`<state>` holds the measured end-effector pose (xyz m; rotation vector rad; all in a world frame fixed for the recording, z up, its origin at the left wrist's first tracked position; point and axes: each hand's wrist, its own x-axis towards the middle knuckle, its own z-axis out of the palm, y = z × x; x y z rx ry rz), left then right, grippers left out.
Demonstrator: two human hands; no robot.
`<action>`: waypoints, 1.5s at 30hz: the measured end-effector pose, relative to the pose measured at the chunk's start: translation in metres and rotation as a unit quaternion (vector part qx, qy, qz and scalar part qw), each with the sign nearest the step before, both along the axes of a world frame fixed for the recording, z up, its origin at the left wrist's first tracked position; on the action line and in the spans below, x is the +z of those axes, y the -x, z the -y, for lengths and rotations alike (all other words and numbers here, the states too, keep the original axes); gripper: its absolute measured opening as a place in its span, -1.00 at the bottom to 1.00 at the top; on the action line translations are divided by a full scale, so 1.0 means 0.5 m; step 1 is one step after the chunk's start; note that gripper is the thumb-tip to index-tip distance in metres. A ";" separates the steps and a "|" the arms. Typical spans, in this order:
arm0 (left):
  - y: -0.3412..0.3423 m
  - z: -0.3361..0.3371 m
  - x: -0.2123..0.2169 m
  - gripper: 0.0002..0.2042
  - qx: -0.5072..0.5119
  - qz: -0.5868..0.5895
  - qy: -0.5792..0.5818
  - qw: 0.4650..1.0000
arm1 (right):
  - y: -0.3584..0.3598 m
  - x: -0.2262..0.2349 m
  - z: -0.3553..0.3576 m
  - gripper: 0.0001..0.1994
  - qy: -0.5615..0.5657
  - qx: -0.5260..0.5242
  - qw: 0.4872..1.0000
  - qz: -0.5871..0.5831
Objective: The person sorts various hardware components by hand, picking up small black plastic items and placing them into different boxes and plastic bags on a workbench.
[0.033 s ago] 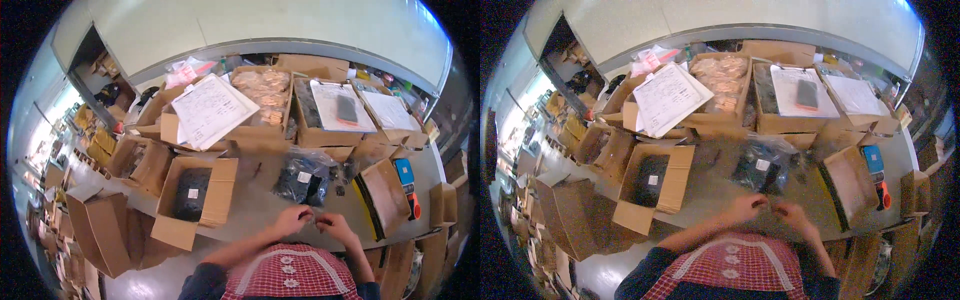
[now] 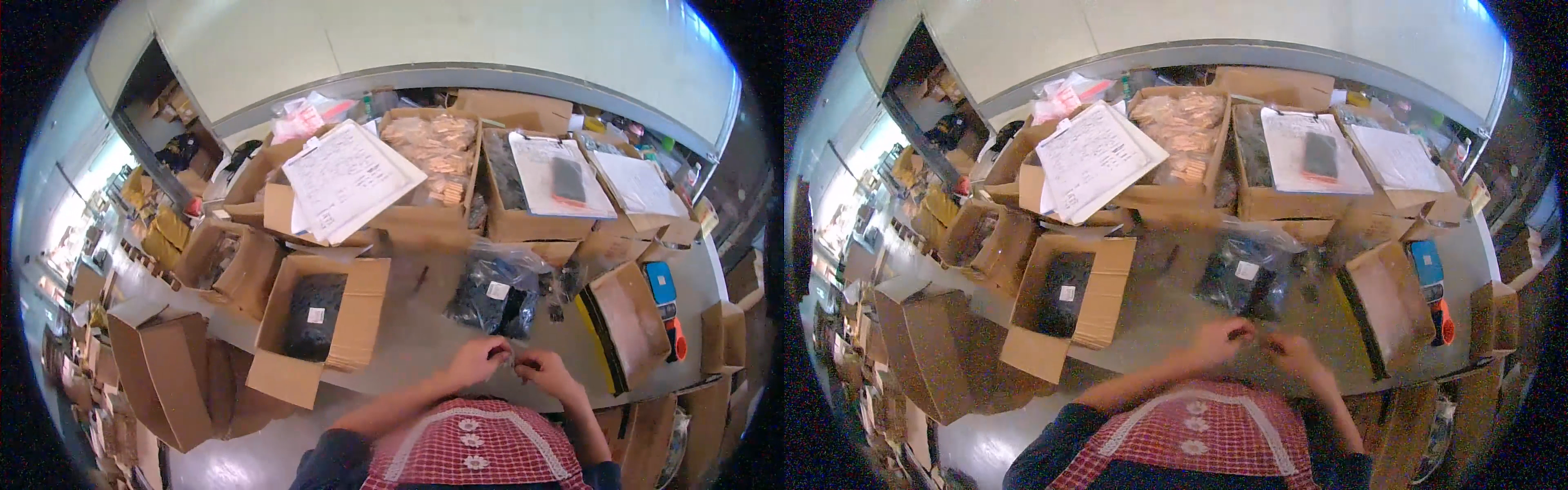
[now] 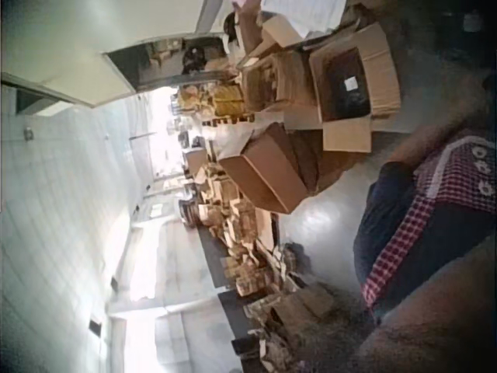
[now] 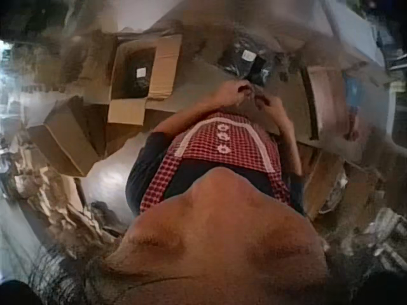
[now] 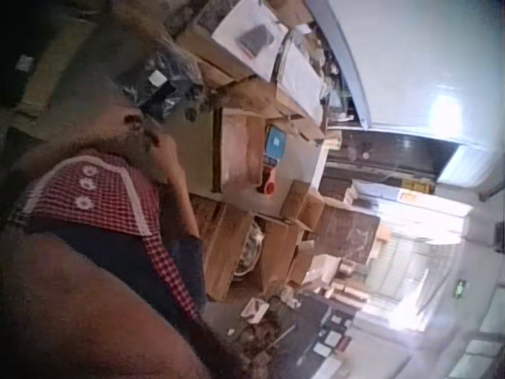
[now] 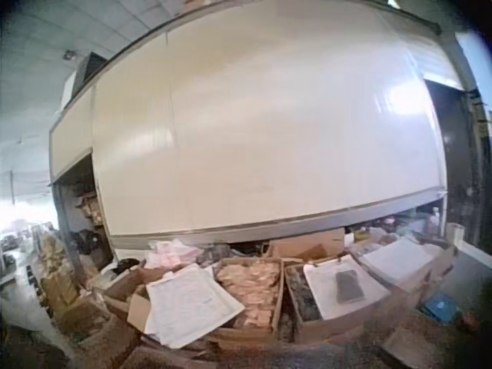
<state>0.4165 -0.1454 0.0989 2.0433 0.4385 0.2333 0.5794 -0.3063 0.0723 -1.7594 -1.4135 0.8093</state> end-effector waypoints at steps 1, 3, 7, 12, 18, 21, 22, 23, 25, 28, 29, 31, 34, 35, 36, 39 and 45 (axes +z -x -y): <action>0.000 -0.001 -0.005 -0.79 0.000 -0.005 0.006 1.000 | 0.001 -0.004 0.000 -0.87 0.008 0.010 1.000 0.018; 0.003 0.000 -0.016 -0.79 0.019 0.011 -0.005 1.000 | 0.006 -0.002 -0.008 -0.87 0.025 0.021 0.999 0.035; 0.015 0.006 -0.048 -0.77 0.134 0.094 -0.152 0.975 | 0.029 0.027 -0.025 -0.87 0.061 -0.007 0.998 0.003; 0.035 -0.001 0.067 -0.71 0.038 -0.097 -0.109 0.989 | 0.048 0.040 -0.035 -0.88 0.030 -0.049 0.998 -0.002; 0.077 -0.013 0.059 -0.62 -0.022 -0.086 0.097 0.991 | 0.114 0.086 -0.076 -0.92 -0.005 -0.027 0.985 -0.168; 0.097 -0.022 0.031 -0.62 -0.013 -0.051 0.165 0.985 | 0.126 0.093 -0.085 -0.91 0.038 -0.048 0.964 -0.258; 0.103 -0.024 0.022 -0.62 0.000 -0.047 0.182 0.982 | 0.130 0.092 -0.090 -0.91 0.042 -0.053 0.957 -0.283; 0.110 -0.024 0.011 -0.61 0.013 -0.043 0.199 0.979 | 0.135 0.089 -0.095 -0.91 0.046 -0.059 0.949 -0.307; 0.123 -0.024 -0.011 -0.64 0.037 0.011 0.182 0.983 | 0.149 0.091 -0.108 -0.90 0.055 -0.068 0.941 -0.327; 0.147 -0.038 -0.043 -0.63 0.064 0.022 0.228 0.971 | 0.180 0.105 -0.134 -0.90 0.072 -0.062 0.954 -0.285; 0.157 -0.046 -0.051 -0.63 0.072 0.013 0.255 0.964 | 0.188 0.108 -0.142 -0.90 0.077 -0.049 0.964 -0.249; 0.170 -0.067 -0.021 -0.62 0.033 -0.016 0.205 0.978 | 0.188 0.089 -0.155 -0.90 0.043 -0.011 0.985 -0.164; 0.189 -0.084 -0.037 -0.60 0.030 0.004 0.172 0.985 | 0.198 0.055 -0.183 -0.91 -0.022 0.042 0.994 -0.097; 0.196 -0.090 -0.049 -0.60 0.038 0.021 0.169 0.985 | 0.206 0.065 -0.186 -0.90 -0.010 0.036 0.991 -0.129; 0.198 -0.096 -0.040 -0.62 0.044 -0.014 0.164 0.985 | 0.210 0.079 -0.192 -0.90 0.001 0.027 0.987 -0.159; 0.205 -0.115 -0.016 -0.65 0.056 -0.094 0.139 0.984 | 0.212 0.060 -0.205 -0.86 0.033 -0.014 0.975 -0.221; 0.205 -0.142 -0.075 -0.65 0.060 -0.064 0.067 0.994 | 0.226 -0.005 -0.230 -0.85 -0.027 -0.043 0.980 -0.191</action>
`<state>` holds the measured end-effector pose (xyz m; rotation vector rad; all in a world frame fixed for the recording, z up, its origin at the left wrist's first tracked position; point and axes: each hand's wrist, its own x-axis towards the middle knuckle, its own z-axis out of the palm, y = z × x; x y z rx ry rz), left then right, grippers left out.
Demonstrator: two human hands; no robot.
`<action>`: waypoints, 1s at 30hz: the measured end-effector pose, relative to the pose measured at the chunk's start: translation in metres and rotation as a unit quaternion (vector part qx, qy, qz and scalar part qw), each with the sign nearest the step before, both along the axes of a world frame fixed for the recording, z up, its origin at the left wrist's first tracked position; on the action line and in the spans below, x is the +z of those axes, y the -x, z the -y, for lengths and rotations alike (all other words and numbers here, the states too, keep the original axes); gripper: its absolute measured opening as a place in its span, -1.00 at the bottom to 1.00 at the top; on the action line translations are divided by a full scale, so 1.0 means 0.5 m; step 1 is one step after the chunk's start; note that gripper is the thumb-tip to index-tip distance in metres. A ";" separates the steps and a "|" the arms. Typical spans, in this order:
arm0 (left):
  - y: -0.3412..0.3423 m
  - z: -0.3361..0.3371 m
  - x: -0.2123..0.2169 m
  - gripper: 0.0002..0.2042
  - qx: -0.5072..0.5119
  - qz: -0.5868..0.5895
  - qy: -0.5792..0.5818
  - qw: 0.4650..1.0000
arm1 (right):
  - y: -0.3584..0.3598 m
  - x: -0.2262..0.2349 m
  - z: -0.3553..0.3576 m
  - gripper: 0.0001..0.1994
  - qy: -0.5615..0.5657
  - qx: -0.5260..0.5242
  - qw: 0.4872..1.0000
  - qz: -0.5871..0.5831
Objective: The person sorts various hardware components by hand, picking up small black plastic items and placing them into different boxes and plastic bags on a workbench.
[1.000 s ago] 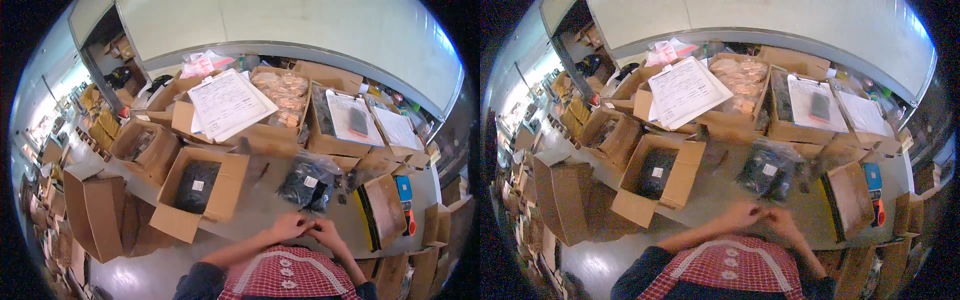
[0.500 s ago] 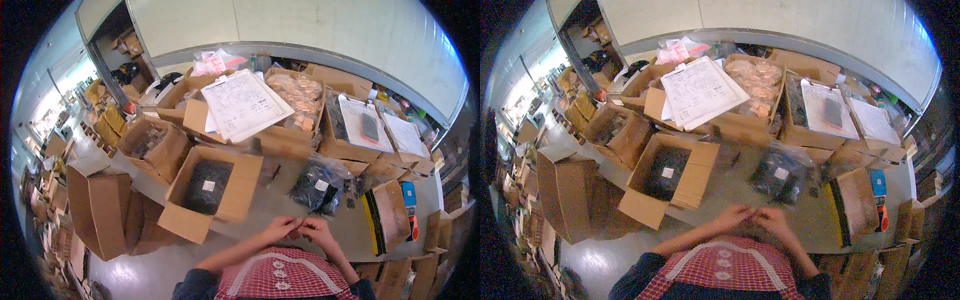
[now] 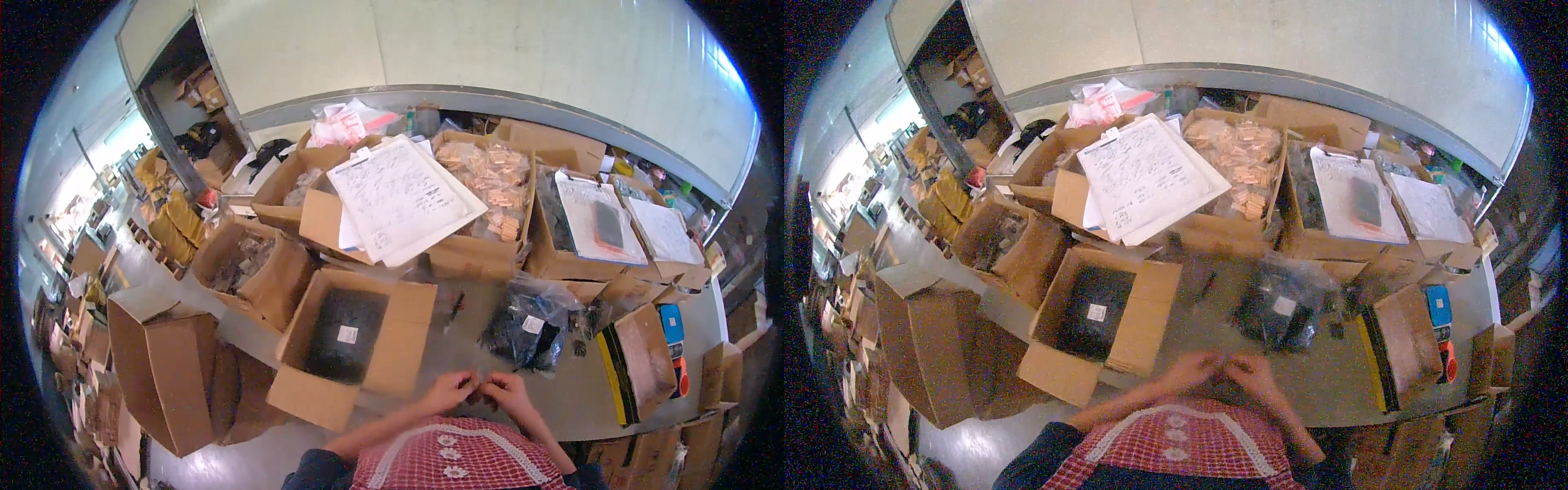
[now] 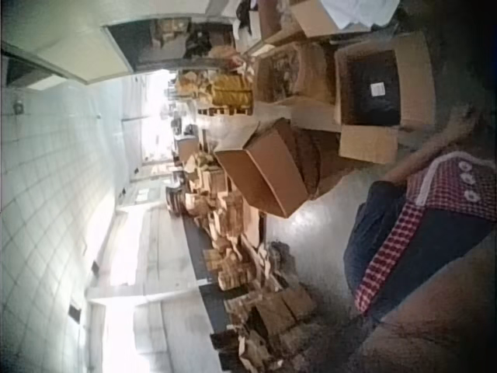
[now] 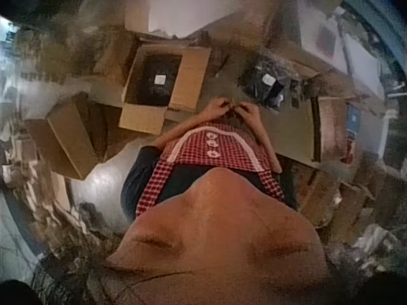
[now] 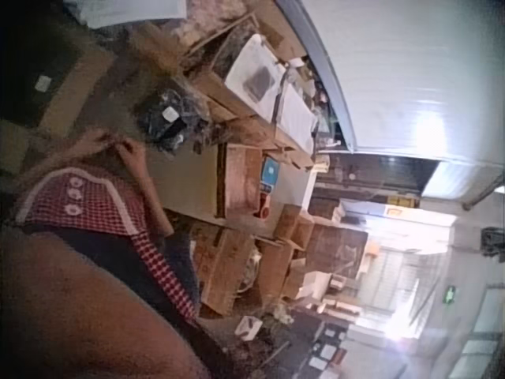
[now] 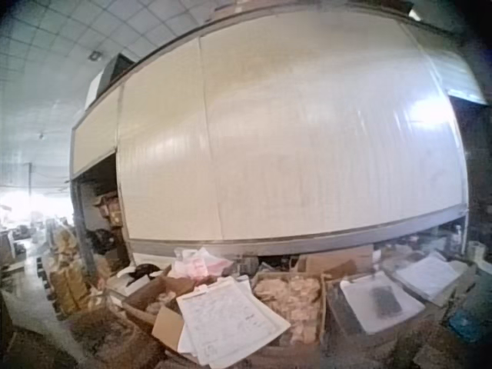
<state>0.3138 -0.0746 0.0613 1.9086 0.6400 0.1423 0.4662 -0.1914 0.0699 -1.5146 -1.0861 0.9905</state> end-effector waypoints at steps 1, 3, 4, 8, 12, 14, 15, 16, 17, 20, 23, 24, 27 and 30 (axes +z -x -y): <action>0.002 0.000 -0.003 -0.65 0.013 -0.011 0.000 1.000 | 0.005 -0.005 -0.002 -0.86 0.003 -0.005 0.995 0.099; 0.004 -0.003 -0.007 -0.65 0.028 -0.025 -0.033 0.999 | 0.020 -0.008 -0.005 -0.87 0.014 -0.017 0.956 0.294; 0.003 -0.005 -0.009 -0.65 0.030 -0.027 -0.066 0.997 | 0.025 -0.009 -0.008 -0.83 -0.024 -0.040 0.942 0.332; -0.001 0.004 0.036 -0.72 0.025 -0.059 -0.164 0.984 | 0.035 0.023 -0.011 -0.82 0.032 -0.113 0.896 0.429; 0.005 0.016 -0.008 -0.71 0.069 -0.033 -0.115 0.990 | 0.024 0.041 -0.003 -0.77 0.009 -0.046 0.939 0.340; 0.011 0.022 -0.023 -0.71 0.091 -0.040 -0.017 0.995 | 0.025 0.048 0.004 -0.73 0.030 -0.011 0.956 0.291; 0.012 0.028 -0.011 -0.71 0.076 -0.033 -0.029 0.996 | 0.025 0.050 0.007 -0.73 0.051 -0.001 0.959 0.280; 0.015 0.034 0.012 -0.71 0.061 -0.028 -0.042 0.997 | 0.025 0.050 0.010 -0.72 0.070 0.009 0.961 0.266; 0.014 0.039 0.028 -0.70 0.048 -0.023 -0.054 0.997 | 0.027 0.053 0.012 -0.74 0.057 0.002 0.953 0.296; 0.014 0.047 0.040 -0.69 0.055 -0.093 -0.064 0.992 | 0.036 0.064 0.014 -0.79 -0.022 0.004 0.920 0.392; 0.020 0.050 0.049 -0.69 0.103 -0.105 -0.061 0.987 | 0.038 0.069 0.010 -0.83 -0.138 0.041 0.853 0.501; 0.026 0.052 0.046 -0.70 0.104 -0.094 -0.060 0.988 | 0.036 0.081 0.006 -0.85 -0.157 0.053 0.826 0.539; 0.035 0.052 0.031 -0.70 0.118 -0.037 -0.024 0.992 | 0.022 0.047 0.013 -0.84 -0.073 0.104 0.827 0.547; 0.025 0.045 0.018 -0.68 0.169 0.057 0.002 0.984 | -0.015 0.011 0.030 -0.89 -0.030 0.089 0.875 0.474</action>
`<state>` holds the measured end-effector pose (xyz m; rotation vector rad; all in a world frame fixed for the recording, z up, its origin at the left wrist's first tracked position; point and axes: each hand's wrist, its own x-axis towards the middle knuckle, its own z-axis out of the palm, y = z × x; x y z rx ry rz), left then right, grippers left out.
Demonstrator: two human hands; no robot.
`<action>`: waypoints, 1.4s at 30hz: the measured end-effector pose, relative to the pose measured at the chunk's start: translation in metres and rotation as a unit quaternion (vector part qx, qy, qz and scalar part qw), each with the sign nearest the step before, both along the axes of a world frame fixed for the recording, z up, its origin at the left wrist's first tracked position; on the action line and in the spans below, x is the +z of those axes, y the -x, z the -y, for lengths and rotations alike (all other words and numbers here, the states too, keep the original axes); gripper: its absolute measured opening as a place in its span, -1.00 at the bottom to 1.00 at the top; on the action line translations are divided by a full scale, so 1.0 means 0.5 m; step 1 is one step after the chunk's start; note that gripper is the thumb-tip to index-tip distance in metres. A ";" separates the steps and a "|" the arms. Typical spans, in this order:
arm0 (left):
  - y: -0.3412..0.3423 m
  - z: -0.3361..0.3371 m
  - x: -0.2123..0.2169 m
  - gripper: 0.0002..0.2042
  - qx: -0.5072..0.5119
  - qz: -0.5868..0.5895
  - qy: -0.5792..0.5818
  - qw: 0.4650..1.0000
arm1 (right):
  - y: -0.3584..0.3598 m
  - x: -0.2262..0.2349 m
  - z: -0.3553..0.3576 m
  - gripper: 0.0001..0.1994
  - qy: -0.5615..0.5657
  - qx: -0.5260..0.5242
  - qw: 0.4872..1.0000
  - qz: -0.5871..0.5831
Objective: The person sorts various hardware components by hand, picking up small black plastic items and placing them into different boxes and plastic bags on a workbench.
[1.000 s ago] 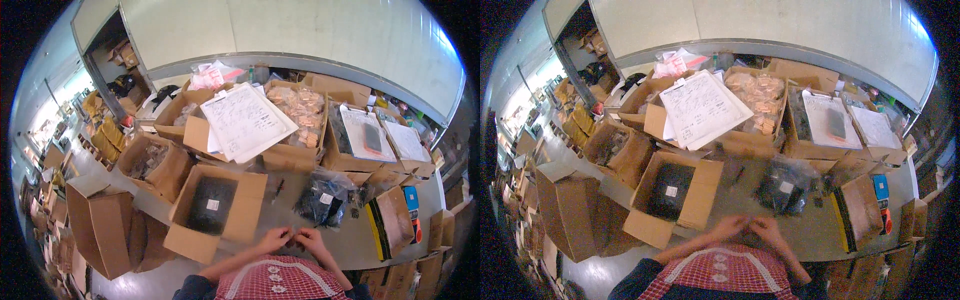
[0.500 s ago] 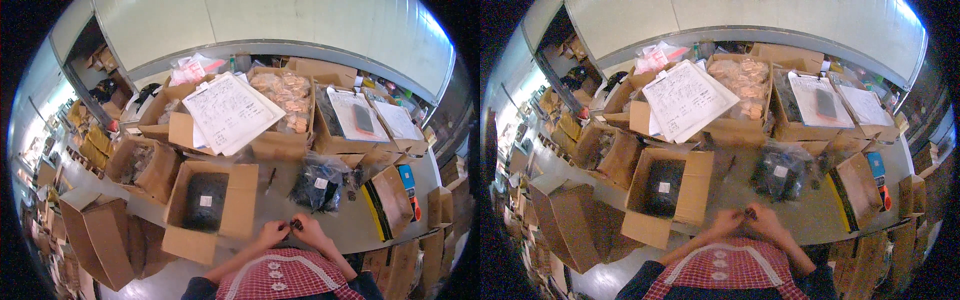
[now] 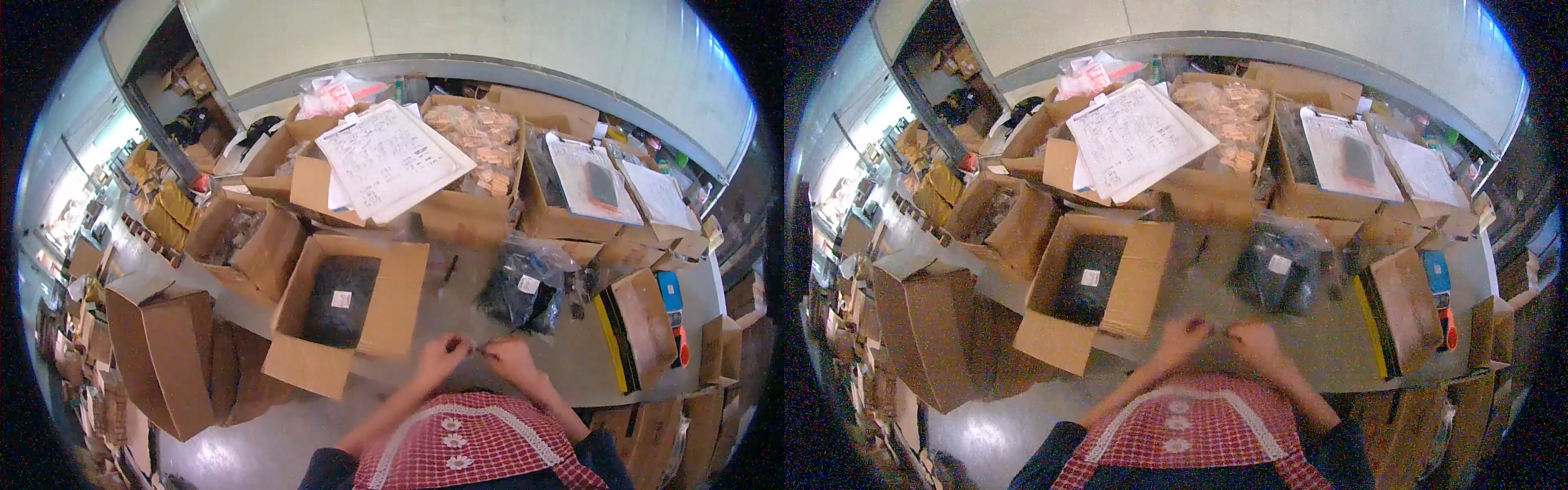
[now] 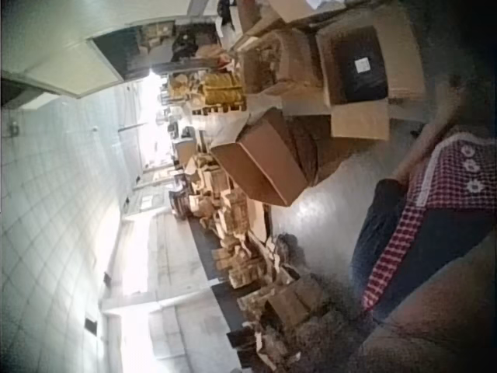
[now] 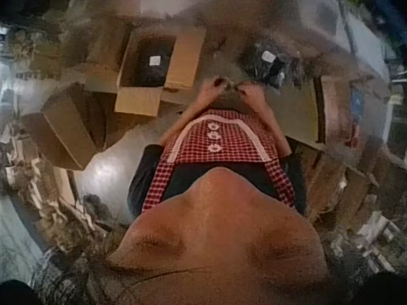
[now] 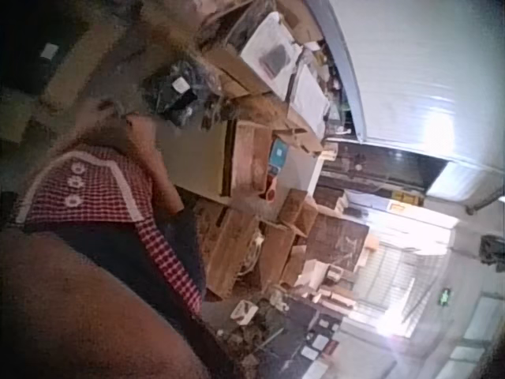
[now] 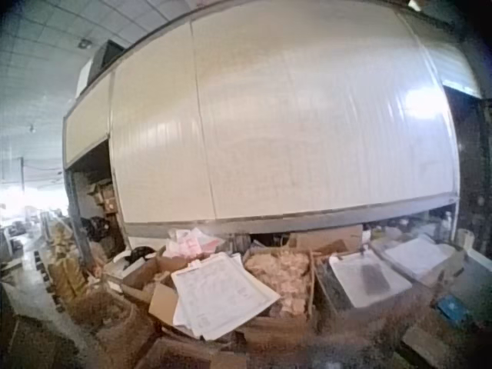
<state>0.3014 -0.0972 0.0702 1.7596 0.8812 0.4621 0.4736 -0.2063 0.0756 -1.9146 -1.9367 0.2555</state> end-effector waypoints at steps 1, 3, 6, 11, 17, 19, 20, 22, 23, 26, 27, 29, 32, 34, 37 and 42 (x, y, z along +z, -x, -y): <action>0.000 -0.005 -0.009 -0.65 0.031 0.016 -0.047 0.998 | -0.001 0.010 0.001 -0.91 -0.005 -0.011 0.999 -0.039; -0.012 -0.010 -0.009 -0.63 0.054 0.042 -0.033 0.997 | -0.005 0.037 0.006 -0.89 -0.036 -0.062 0.991 -0.117; -0.033 -0.012 -0.012 -0.62 0.040 0.066 0.133 0.988 | -0.013 0.045 0.028 -0.84 -0.085 -0.077 0.971 -0.212; -0.065 0.005 -0.001 -0.68 0.039 0.115 0.154 0.980 | -0.025 0.053 0.056 -0.79 -0.075 -0.122 0.953 -0.269; -0.080 0.026 0.028 -0.65 0.059 0.022 0.039 0.997 | -0.045 0.042 0.081 -0.69 -0.049 -0.152 0.957 -0.240; -0.078 0.020 0.019 -0.60 0.049 0.018 -0.038 0.998 | -0.049 0.020 0.088 -0.69 -0.068 -0.156 0.957 -0.235; -0.076 0.016 0.002 -0.56 0.049 0.051 -0.098 0.993 | -0.050 0.012 0.092 -0.69 -0.074 -0.163 0.956 -0.234; -0.083 0.016 0.024 -0.52 0.021 0.046 -0.268 0.962 | -0.060 -0.012 0.095 -0.71 -0.099 -0.167 0.966 -0.170; -0.085 0.020 0.038 -0.52 -0.008 0.008 -0.375 0.927 | -0.068 -0.030 0.094 -0.73 -0.115 -0.164 0.974 -0.107; -0.094 0.028 0.028 -0.53 -0.162 -0.035 -0.470 0.867 | -0.044 -0.055 0.082 -0.77 -0.139 -0.110 0.982 -0.058; -0.094 0.030 0.013 -0.54 -0.222 -0.040 -0.466 0.856 | -0.026 -0.053 0.072 -0.78 -0.145 -0.083 0.984 -0.065; -0.096 0.033 -0.031 -0.66 -0.203 -0.050 -0.353 0.912 | -0.020 -0.054 0.065 -0.81 -0.153 -0.069 0.979 -0.114; -0.092 0.029 -0.086 -0.79 -0.140 -0.089 -0.246 0.955 | -0.077 -0.049 0.049 -0.72 -0.202 -0.134 0.967 -0.081; -0.089 0.029 -0.097 -0.83 -0.102 -0.106 -0.224 0.963 | -0.118 -0.044 0.038 -0.59 -0.081 -0.254 0.961 -0.075; -0.094 0.029 -0.098 -0.84 -0.088 -0.100 -0.221 0.966 | -0.128 -0.036 0.006 -0.44 0.063 -0.312 0.948 -0.003; -0.113 0.038 -0.076 -0.81 -0.092 -0.061 -0.173 0.979 | -0.128 -0.087 -0.023 -0.42 0.009 -0.248 0.966 0.074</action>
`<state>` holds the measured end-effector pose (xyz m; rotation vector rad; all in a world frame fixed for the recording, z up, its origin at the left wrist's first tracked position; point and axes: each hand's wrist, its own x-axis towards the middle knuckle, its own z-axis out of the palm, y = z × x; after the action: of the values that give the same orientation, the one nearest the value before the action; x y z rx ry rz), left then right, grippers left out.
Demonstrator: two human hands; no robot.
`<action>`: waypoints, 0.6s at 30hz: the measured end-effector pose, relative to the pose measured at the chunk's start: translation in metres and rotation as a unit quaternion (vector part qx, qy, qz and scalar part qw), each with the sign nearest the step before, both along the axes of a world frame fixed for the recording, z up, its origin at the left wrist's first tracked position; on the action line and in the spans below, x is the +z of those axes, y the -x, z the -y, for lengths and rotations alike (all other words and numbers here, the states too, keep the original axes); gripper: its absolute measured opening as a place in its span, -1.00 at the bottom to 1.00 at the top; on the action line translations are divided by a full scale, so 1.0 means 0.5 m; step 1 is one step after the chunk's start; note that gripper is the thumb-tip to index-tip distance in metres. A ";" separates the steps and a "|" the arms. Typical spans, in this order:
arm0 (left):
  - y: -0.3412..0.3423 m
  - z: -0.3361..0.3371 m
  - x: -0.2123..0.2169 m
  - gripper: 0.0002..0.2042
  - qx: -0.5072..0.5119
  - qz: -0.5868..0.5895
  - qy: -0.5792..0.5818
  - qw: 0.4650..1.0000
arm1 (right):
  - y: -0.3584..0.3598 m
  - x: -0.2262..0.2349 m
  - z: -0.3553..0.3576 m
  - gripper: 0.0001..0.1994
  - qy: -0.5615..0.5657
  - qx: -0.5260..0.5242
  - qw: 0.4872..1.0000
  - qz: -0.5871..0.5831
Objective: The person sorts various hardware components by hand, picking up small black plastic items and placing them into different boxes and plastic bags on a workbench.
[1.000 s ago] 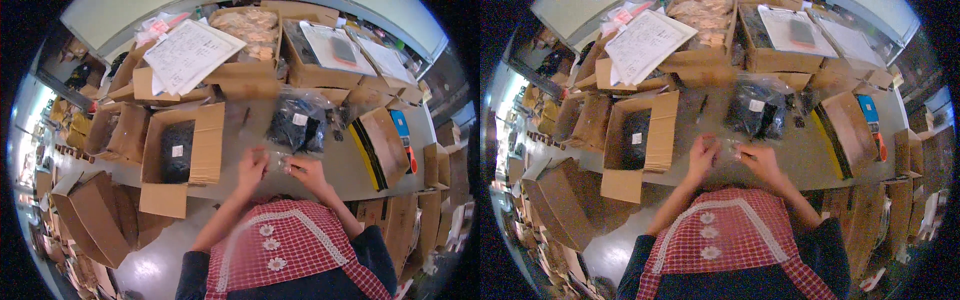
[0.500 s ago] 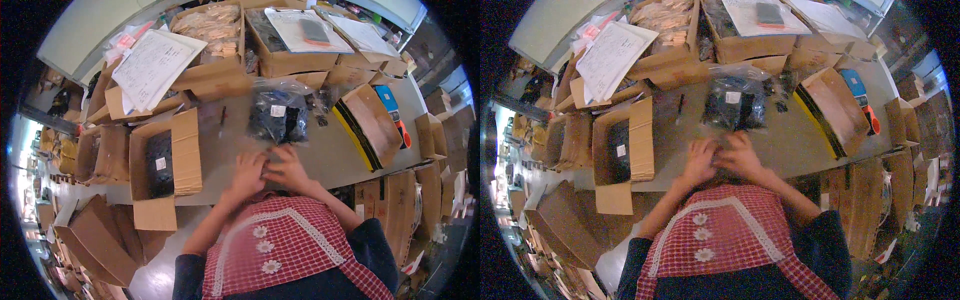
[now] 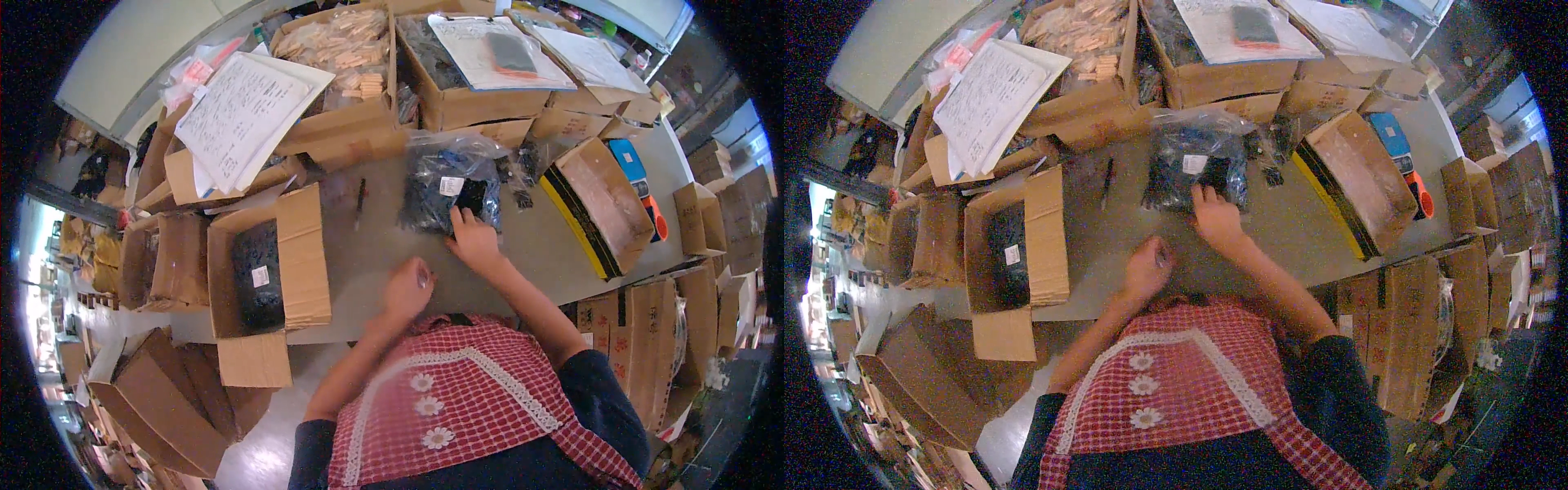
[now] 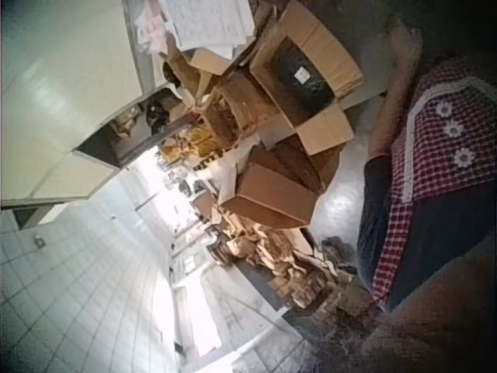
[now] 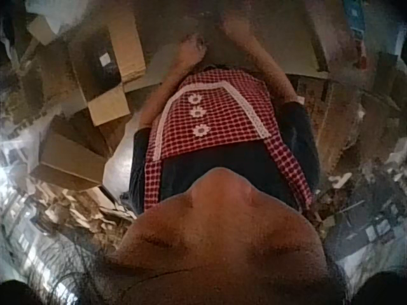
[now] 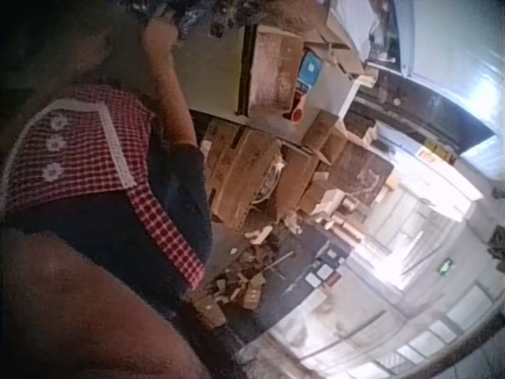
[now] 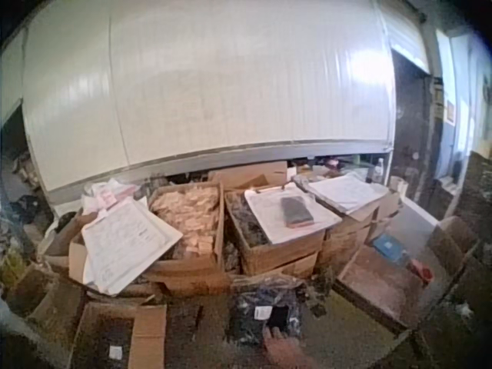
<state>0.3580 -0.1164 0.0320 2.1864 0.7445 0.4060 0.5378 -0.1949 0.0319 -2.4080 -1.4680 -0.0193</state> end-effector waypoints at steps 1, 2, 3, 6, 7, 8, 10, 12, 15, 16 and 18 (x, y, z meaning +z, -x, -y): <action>0.002 -0.002 -0.010 -0.80 -0.006 0.015 0.003 1.000 | -0.002 -0.001 0.006 -0.43 -0.008 0.016 1.000 0.002; 0.004 -0.005 -0.027 -0.79 -0.013 0.031 0.006 0.999 | -0.005 -0.003 0.014 -0.43 -0.015 0.032 0.999 0.005; 0.006 -0.006 -0.028 -0.79 -0.021 0.045 0.010 0.999 | -0.009 -0.007 0.026 -0.47 -0.018 0.055 0.998 0.014; 0.014 -0.002 -0.026 -0.78 -0.005 -0.012 0.060 0.998 | -0.026 -0.020 0.060 -0.59 -0.060 0.095 0.994 0.000; 0.013 0.000 -0.030 -0.78 -0.007 -0.017 0.054 0.998 | -0.032 -0.023 0.066 -0.63 -0.097 0.090 0.991 -0.032; 0.012 0.001 -0.034 -0.78 -0.008 -0.021 0.047 0.999 | -0.039 -0.026 0.072 -0.66 -0.133 0.085 0.985 -0.063; 0.008 0.002 -0.035 -0.79 -0.019 -0.021 0.040 0.999 | -0.053 -0.028 0.085 -0.68 -0.141 0.044 0.981 -0.124; 0.003 0.004 -0.034 -0.80 -0.039 -0.012 0.039 0.998 | -0.072 -0.035 0.102 -0.70 -0.148 -0.015 0.956 -0.255; -0.011 0.005 -0.058 -0.79 -0.047 0.014 0.046 0.998 | -0.087 -0.040 0.119 -0.70 -0.166 -0.103 0.837 -0.511; -0.017 0.006 -0.050 -0.79 -0.043 0.000 0.057 0.997 | -0.082 -0.007 0.119 -0.71 -0.182 -0.117 0.789 -0.575; -0.029 0.011 -0.030 -0.78 -0.037 -0.028 0.078 0.996 | -0.079 0.027 0.124 -0.71 -0.202 -0.132 0.727 -0.643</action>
<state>0.3728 -0.1216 0.0171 2.0784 0.6988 0.2420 0.5771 -0.2568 0.0454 -1.5020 -0.3642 0.9496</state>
